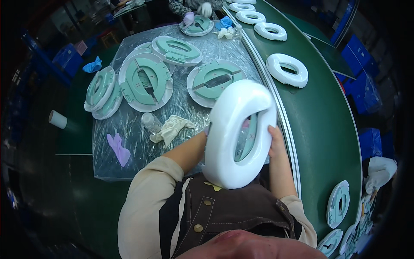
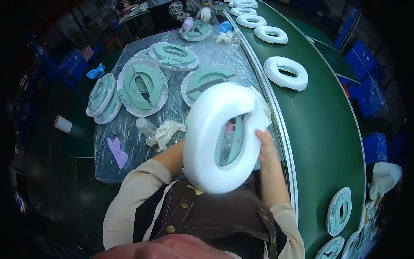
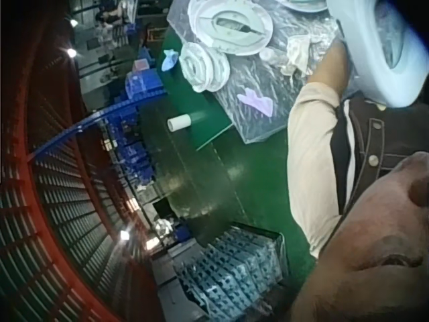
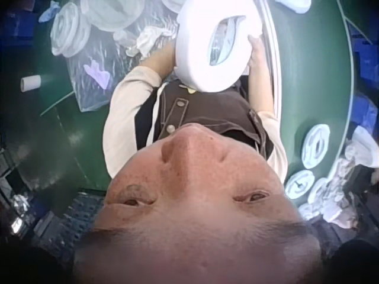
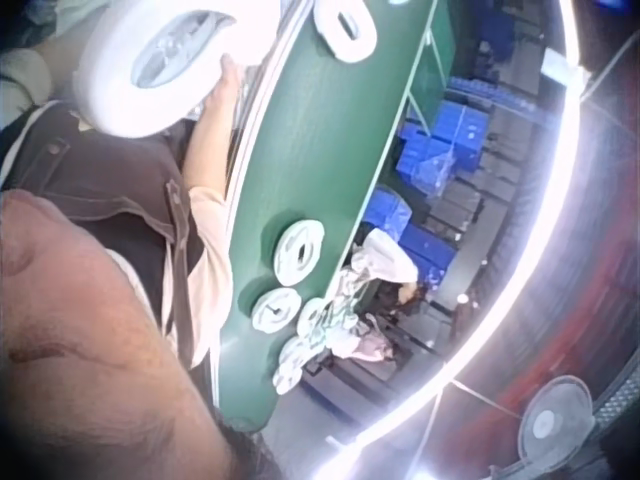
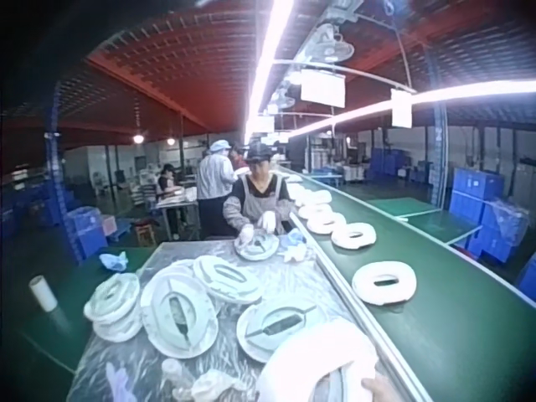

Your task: Assembling and wiping down plastic infant toilet seats on a conveyor belt in a factory.

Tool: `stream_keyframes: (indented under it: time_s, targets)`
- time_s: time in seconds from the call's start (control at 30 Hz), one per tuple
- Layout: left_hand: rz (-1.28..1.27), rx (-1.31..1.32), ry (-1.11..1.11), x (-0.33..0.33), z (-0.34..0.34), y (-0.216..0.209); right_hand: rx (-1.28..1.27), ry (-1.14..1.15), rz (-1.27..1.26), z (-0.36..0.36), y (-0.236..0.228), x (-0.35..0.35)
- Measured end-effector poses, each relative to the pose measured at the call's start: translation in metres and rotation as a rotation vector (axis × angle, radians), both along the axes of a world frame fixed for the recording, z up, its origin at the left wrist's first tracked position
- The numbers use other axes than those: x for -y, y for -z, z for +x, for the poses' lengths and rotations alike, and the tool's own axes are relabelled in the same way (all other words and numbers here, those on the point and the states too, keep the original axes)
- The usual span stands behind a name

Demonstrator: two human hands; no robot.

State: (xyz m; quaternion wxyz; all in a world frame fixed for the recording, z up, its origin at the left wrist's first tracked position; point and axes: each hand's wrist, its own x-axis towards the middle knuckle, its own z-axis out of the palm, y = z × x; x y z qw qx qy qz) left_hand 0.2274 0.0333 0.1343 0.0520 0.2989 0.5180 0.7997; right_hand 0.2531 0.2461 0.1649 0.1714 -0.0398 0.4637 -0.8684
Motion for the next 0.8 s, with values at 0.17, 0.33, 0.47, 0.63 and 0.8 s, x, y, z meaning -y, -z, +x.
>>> stream_keyframes:
  time_s: [0.17,0.33,0.47,0.63,0.8]
  targets:
    - [-0.271,0.286,-0.193,-0.031,0.016,-0.080,0.003,-0.012,0.050,-0.002,0.000,0.007]
    - [-0.279,0.238,-0.323,-0.044,0.013,-0.069,0.010,0.021,0.096,0.007,-0.005,0.004]
    - [-0.288,0.212,-0.323,-0.046,0.010,-0.062,0.034,0.052,0.113,0.008,0.000,0.004]
    - [-0.329,0.155,-0.282,-0.038,0.007,-0.074,-0.015,0.132,0.114,0.005,0.000,0.015]
    - [-0.149,0.305,0.025,-0.005,-0.016,-0.044,-0.211,0.184,0.124,0.001,-0.008,-0.001]
